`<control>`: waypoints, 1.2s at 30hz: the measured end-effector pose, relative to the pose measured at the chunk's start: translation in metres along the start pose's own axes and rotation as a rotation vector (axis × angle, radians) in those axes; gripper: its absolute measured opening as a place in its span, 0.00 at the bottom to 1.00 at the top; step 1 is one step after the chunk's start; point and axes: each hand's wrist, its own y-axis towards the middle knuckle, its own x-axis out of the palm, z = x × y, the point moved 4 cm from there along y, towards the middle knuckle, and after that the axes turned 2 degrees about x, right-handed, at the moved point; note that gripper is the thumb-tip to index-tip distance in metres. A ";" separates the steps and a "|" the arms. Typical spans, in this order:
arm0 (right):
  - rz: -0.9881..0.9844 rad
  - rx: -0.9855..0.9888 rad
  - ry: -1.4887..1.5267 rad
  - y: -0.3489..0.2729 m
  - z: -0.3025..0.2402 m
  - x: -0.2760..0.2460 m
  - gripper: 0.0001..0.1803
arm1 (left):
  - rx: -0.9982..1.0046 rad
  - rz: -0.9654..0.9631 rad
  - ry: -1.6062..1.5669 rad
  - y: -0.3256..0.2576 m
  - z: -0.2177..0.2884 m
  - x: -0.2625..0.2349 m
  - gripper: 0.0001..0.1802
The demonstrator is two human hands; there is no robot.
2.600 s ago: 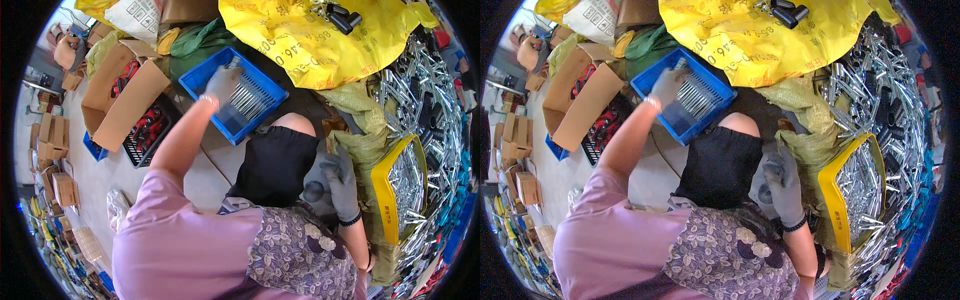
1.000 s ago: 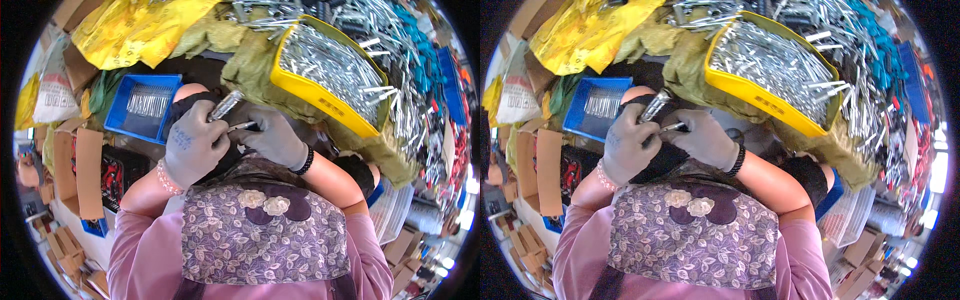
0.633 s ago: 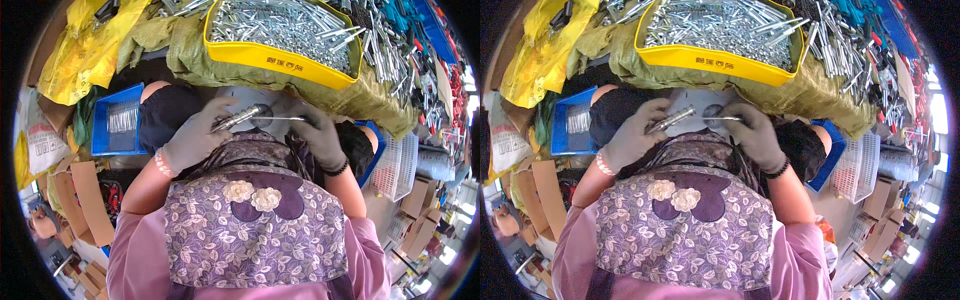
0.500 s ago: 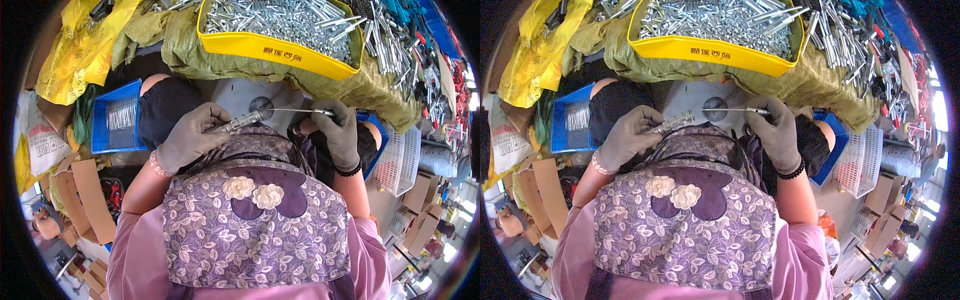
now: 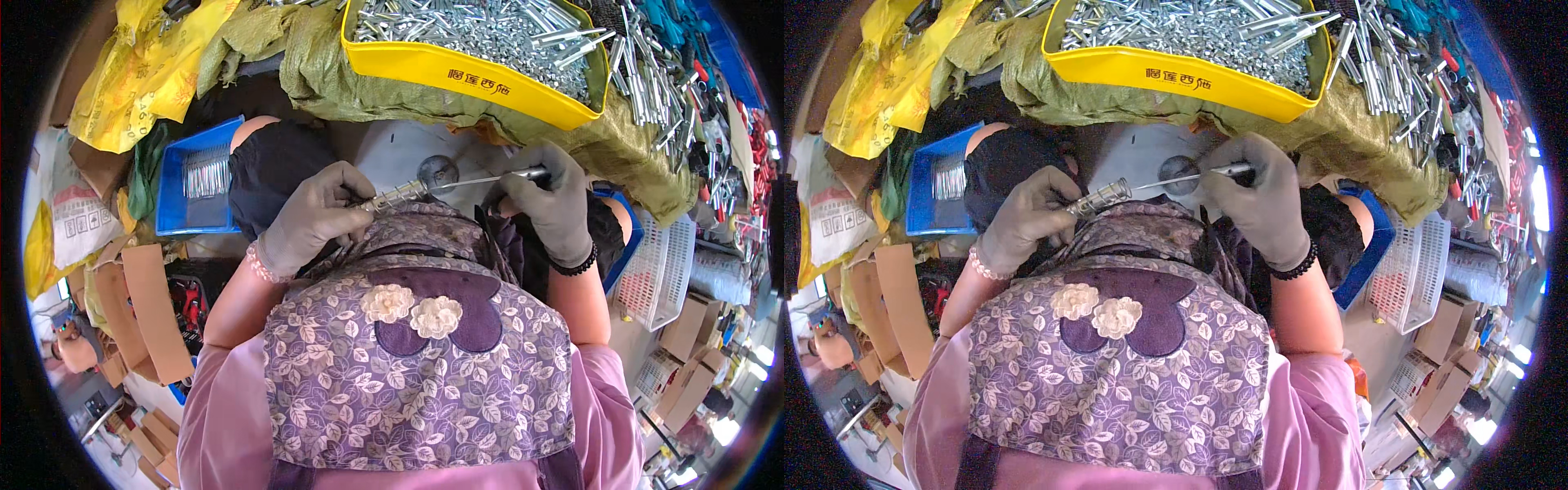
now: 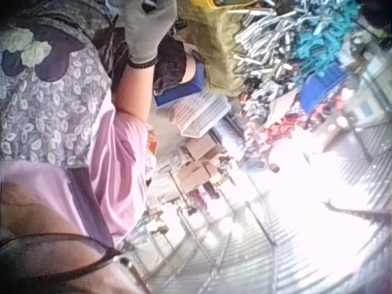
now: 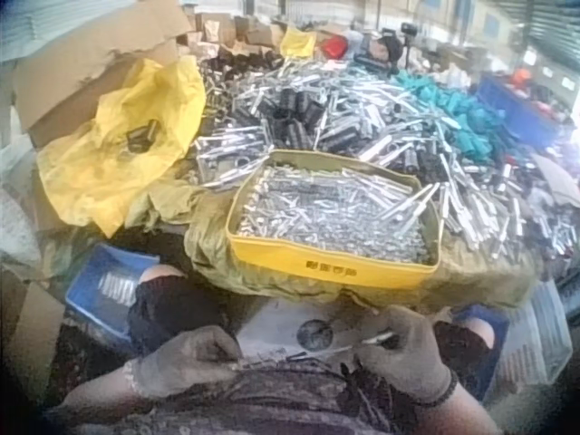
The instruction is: The recorder sorts through metal tubes and components, assembling them with springs and pins using a manual tool.
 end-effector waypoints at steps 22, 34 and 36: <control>-0.146 -0.144 -0.149 0.008 -0.011 0.028 0.08 | 0.010 -0.109 -0.080 0.002 0.000 0.011 0.15; -0.098 -0.221 -0.234 0.003 -0.008 0.032 0.07 | -0.015 -0.114 -0.105 0.004 0.003 0.016 0.16; -0.143 -0.333 -0.319 0.001 -0.010 0.041 0.08 | 0.001 -0.140 -0.067 0.007 0.000 0.018 0.16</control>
